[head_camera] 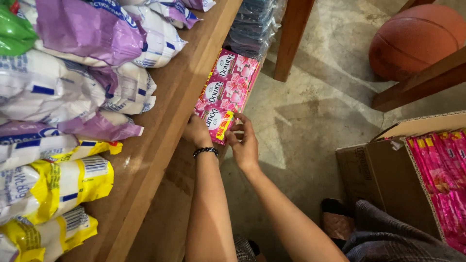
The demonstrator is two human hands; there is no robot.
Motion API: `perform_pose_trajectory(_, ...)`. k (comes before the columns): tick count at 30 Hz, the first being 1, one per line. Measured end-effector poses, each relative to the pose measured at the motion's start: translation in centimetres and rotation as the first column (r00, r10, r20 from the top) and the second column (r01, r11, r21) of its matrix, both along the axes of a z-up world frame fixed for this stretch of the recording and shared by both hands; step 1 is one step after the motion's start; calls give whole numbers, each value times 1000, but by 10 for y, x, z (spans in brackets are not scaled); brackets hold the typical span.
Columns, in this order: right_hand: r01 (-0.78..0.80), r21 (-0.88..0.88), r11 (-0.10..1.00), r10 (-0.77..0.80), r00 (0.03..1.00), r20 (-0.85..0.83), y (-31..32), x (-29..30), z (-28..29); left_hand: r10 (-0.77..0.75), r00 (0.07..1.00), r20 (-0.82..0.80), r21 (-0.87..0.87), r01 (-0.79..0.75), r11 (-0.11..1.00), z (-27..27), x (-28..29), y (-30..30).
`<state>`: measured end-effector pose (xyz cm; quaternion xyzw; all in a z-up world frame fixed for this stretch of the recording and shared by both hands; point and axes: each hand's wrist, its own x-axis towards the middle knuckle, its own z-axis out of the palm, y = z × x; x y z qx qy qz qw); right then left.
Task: Organizing and stocking small detergent packets on a store shelf and into boxes.
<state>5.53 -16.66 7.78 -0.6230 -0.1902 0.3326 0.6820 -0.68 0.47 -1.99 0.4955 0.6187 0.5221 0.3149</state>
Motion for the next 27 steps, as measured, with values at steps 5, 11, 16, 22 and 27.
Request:
perform_pose_trajectory(5,-20,-72,997,25,998,64,-2,3,15,-24,996,86,84,17,996,13,1,-6)
perform_pose_trajectory(11,30,-86,996,-21,994,103,-18,-1,22,20,1000,-19,-104,-22,994,105,10,-48)
perform_pose_trajectory(16,141,111,984,-150,986,78,-42,-3,48,-3,900,-435,308,152,939,165,19,-110)
perform_pose_trajectory(22,159,387,908,-303,888,346,-87,50,195,-351,830,-433,430,532,730,252,56,-237)
perform_pose_trajectory(27,22,350,937,-205,843,497,-139,139,309,-506,730,-459,571,679,462,290,90,-347)
